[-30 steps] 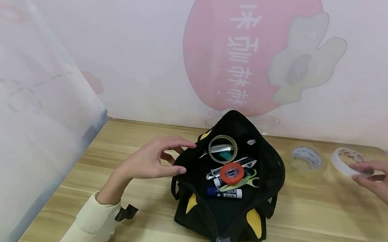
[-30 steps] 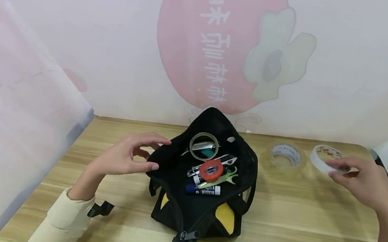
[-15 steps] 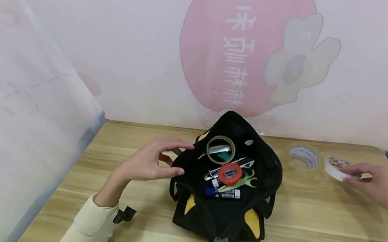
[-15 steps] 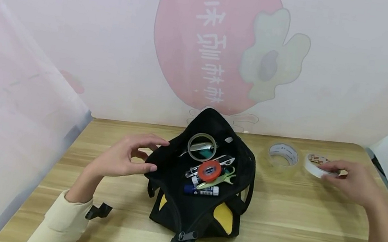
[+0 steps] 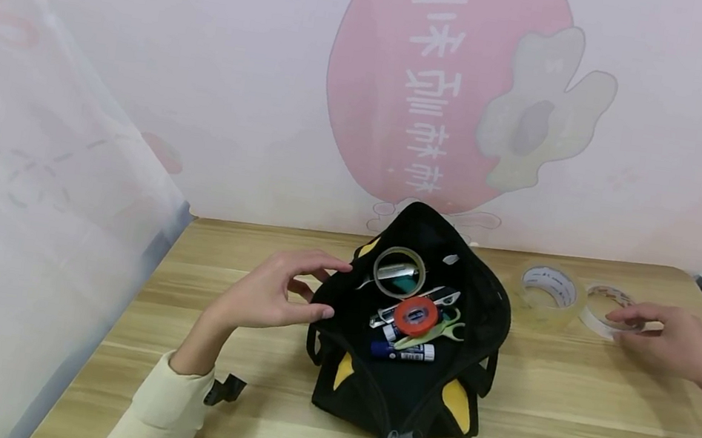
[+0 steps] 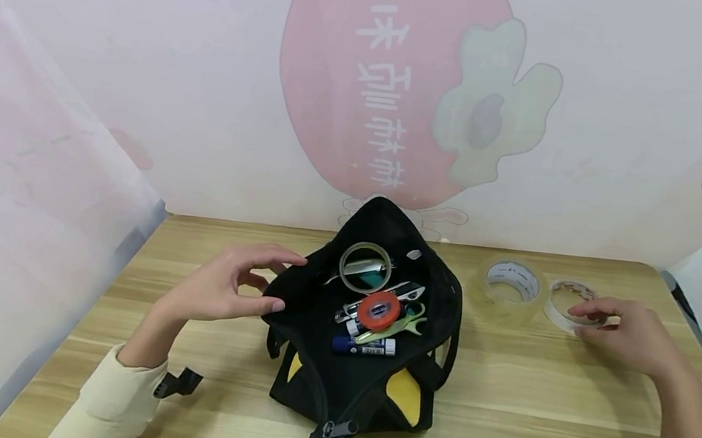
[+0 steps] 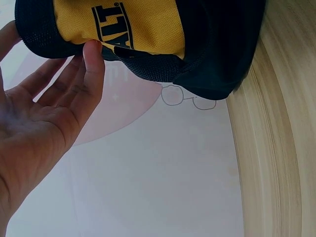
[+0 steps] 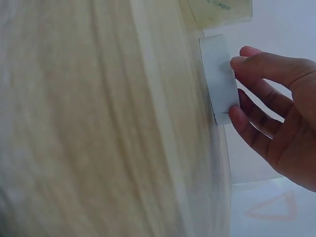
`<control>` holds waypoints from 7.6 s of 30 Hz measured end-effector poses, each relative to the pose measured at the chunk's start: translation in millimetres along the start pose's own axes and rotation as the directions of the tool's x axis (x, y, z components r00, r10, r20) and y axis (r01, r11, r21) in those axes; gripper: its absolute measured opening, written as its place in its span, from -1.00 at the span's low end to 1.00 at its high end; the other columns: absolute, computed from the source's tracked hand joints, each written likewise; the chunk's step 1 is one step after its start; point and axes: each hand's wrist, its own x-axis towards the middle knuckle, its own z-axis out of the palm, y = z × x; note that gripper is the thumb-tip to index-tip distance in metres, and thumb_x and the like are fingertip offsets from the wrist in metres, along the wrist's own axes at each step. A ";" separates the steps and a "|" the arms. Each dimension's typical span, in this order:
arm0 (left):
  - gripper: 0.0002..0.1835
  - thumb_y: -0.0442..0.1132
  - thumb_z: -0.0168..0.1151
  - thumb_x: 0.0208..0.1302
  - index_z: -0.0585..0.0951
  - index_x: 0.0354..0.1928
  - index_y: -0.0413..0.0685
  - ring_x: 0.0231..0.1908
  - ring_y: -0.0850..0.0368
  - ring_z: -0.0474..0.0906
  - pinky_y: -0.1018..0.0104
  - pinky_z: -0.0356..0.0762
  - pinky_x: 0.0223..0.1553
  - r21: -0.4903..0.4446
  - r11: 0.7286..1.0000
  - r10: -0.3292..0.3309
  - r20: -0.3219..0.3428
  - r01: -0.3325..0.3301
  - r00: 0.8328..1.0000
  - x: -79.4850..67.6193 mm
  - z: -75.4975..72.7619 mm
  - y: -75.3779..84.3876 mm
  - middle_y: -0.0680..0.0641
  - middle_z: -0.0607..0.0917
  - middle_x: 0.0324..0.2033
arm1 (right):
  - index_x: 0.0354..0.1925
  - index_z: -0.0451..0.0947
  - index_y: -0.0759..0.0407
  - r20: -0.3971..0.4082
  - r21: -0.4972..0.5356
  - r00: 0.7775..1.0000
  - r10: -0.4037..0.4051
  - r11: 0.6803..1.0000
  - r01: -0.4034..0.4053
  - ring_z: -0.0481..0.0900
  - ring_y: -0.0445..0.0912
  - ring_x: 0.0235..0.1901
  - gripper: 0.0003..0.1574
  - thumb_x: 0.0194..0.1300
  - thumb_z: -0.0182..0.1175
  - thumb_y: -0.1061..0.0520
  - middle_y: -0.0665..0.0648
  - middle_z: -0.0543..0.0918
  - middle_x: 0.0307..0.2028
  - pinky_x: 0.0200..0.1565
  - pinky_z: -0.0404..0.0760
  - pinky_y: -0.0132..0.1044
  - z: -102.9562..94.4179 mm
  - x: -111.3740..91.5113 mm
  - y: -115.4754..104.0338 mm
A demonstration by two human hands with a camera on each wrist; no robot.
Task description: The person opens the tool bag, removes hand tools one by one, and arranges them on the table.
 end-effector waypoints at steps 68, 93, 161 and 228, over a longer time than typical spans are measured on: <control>-0.36 -0.30 0.55 0.28 0.61 0.40 -0.06 0.08 -0.03 0.72 0.26 0.85 -0.09 0.003 1.000 0.024 0.002 -0.024 1.000 3.1 -0.5 -3.2 -0.12 0.68 0.30 | 0.10 0.78 -0.02 0.133 0.225 0.801 -0.584 0.805 0.549 0.73 -0.17 0.02 -0.63 0.35 0.50 0.19 0.02 0.79 0.10 0.08 0.82 -0.15 -0.7 92.4 -255.5; -0.35 -0.29 0.55 0.28 0.60 0.41 -0.07 0.09 -0.04 0.73 0.27 0.85 -0.10 0.001 1.000 0.028 0.005 -0.028 1.000 6.0 1.8 -3.7 -0.12 0.69 0.30 | 0.21 0.71 0.12 0.354 0.229 0.748 -0.562 0.827 0.513 0.72 0.05 0.17 -0.50 0.34 0.53 0.09 0.16 0.75 0.17 0.17 0.80 -0.07 65.3 120.0 -274.4; -0.36 -0.30 0.56 0.27 0.61 0.39 -0.09 0.07 0.01 0.73 0.28 0.85 -0.10 0.013 0.999 0.038 0.021 -0.038 0.999 11.7 3.5 -5.8 -0.13 0.69 0.30 | 0.00 0.79 0.13 0.368 0.198 0.803 -0.469 0.883 0.425 0.77 -0.24 -0.18 -0.72 0.32 0.42 0.25 -0.01 0.85 -0.18 -0.09 0.77 -0.30 126.9 122.5 -257.0; -0.35 -0.30 0.56 0.26 0.61 0.40 -0.12 0.07 -0.01 0.73 0.27 0.84 -0.07 0.013 0.999 0.035 0.009 -0.035 0.999 11.5 3.5 -6.7 -0.14 0.69 0.29 | 0.05 0.79 0.22 -0.342 -0.075 0.921 -0.187 0.982 0.172 0.33 -0.66 -0.26 -0.61 0.22 0.54 0.30 -0.82 0.38 -0.14 -0.57 0.28 -0.48 -37.7 -18.1 -103.1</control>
